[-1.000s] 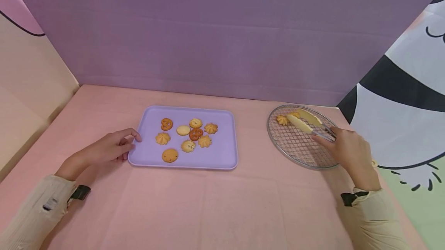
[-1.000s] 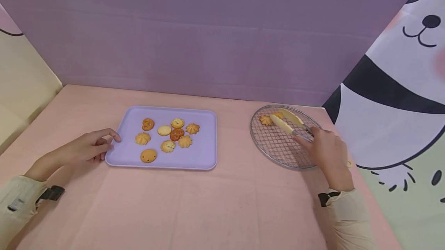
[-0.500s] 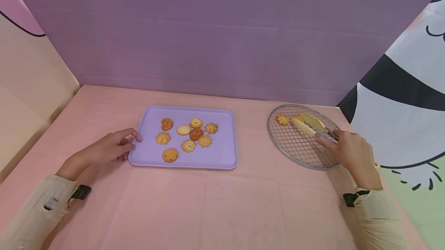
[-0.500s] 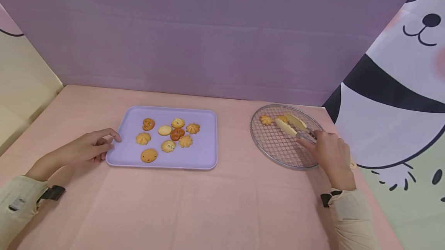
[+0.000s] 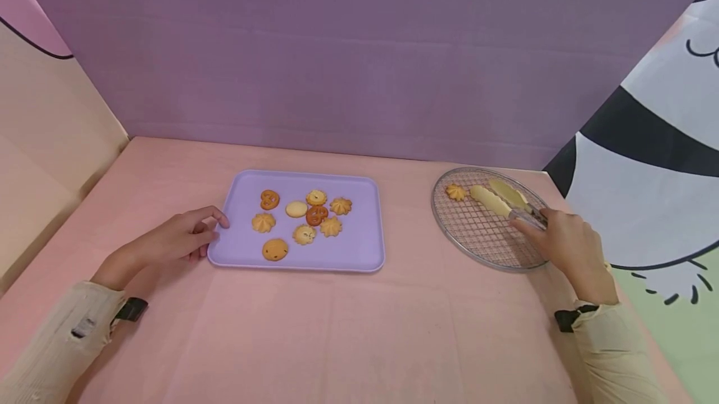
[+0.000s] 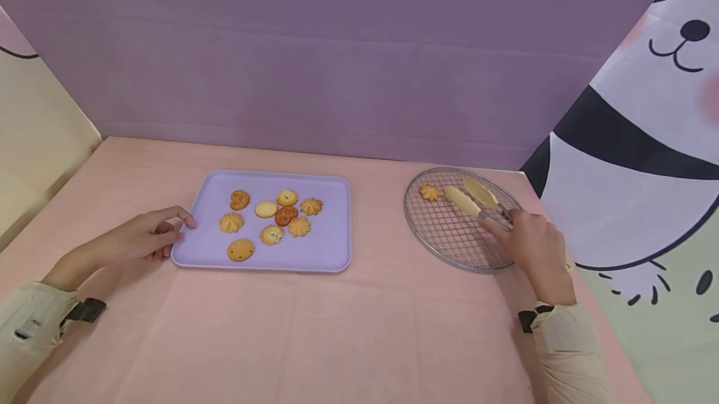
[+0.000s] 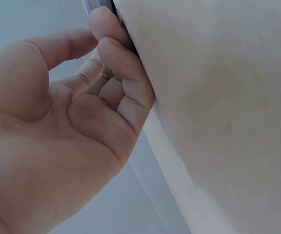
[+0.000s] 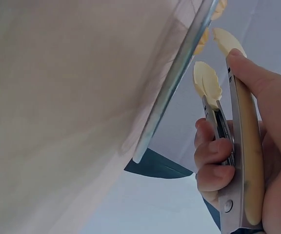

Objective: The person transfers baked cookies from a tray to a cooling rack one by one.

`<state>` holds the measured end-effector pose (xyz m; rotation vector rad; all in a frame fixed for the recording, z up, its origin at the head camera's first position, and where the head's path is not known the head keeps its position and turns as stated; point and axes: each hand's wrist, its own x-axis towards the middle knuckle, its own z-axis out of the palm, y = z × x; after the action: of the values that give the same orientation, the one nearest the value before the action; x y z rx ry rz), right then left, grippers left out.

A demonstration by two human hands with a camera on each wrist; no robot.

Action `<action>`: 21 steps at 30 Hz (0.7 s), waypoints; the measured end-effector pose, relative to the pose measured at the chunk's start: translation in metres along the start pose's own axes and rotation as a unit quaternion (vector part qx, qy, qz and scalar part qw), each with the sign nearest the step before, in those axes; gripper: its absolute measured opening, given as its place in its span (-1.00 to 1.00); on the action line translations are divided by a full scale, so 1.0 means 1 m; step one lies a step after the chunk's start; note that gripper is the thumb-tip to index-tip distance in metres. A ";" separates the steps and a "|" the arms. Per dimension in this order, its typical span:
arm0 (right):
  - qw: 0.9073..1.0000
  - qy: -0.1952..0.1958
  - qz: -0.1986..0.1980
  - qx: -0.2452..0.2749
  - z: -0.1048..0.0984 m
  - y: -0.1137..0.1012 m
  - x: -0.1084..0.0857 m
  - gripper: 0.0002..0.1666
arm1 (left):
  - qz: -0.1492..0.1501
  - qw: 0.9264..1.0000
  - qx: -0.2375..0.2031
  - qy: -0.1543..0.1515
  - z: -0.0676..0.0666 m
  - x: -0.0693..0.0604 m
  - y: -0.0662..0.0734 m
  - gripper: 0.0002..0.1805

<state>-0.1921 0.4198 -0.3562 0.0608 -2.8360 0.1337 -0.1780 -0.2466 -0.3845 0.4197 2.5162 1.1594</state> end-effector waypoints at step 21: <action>0.999 0.035 -0.031 0.006 -0.014 -0.021 0.003 -0.27 | -0.001 1.000 -0.006 -0.005 0.000 0.000 0.000 -0.74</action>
<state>-0.1892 0.4003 -0.3402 0.1443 -2.7611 0.1377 -0.1780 -0.2467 -0.3847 0.4194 2.4995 1.1696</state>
